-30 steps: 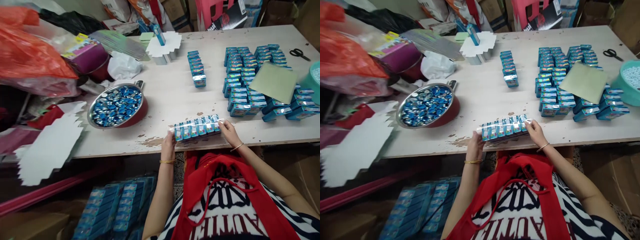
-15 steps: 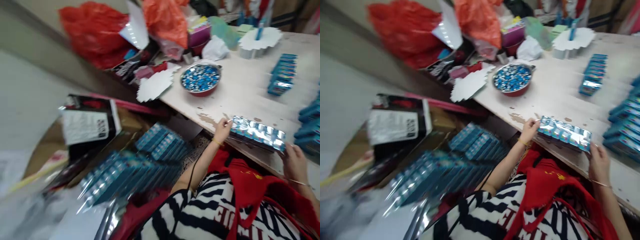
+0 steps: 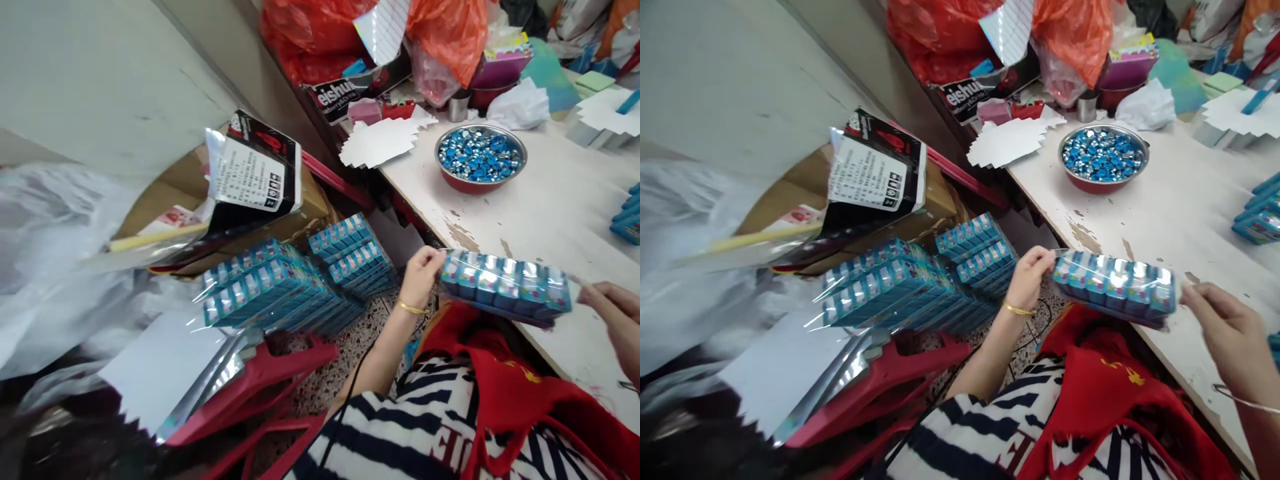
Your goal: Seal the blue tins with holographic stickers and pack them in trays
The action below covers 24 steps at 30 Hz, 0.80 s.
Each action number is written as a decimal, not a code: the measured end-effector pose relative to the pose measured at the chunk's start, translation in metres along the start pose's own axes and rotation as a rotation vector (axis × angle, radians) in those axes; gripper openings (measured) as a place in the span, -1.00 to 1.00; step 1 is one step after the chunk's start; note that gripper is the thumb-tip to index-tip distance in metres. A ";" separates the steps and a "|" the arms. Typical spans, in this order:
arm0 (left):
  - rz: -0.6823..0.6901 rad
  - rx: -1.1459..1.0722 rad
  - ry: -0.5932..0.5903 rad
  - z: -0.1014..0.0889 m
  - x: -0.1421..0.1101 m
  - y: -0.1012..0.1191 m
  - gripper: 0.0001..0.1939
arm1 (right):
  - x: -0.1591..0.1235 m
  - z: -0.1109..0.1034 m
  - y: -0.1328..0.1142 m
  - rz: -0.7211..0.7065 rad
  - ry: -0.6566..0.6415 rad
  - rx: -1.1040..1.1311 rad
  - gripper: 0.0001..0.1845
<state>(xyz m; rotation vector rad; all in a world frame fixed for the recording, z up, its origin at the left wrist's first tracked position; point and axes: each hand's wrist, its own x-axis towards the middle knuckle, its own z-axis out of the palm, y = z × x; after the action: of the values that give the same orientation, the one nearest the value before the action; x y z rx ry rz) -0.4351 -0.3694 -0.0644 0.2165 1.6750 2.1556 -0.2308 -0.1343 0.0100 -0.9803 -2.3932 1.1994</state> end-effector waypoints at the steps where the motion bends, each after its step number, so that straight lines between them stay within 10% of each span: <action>1: 0.026 0.027 0.089 -0.026 -0.004 0.008 -0.62 | 0.011 0.019 -0.020 -0.004 -0.098 -0.005 -0.63; 8: 0.109 0.197 0.661 -0.196 -0.007 -0.006 -0.65 | 0.077 0.225 -0.085 -0.191 -0.518 0.054 -0.45; 14: -0.066 0.333 1.060 -0.288 0.035 -0.052 -0.76 | 0.122 0.390 -0.101 -0.205 -0.630 0.009 -0.52; 19: -0.077 0.438 1.197 -0.327 0.065 -0.077 -0.77 | 0.141 0.465 -0.106 -0.135 -0.677 -0.032 -0.61; 24: -0.068 0.537 1.263 -0.335 0.069 -0.090 -0.80 | 0.142 0.483 -0.095 -0.116 -0.736 -0.010 -0.69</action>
<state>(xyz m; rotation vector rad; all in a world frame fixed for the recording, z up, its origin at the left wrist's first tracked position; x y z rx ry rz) -0.5983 -0.6230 -0.2494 -1.2882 2.7750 1.7461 -0.6288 -0.3633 -0.2164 -0.4183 -2.9311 1.7231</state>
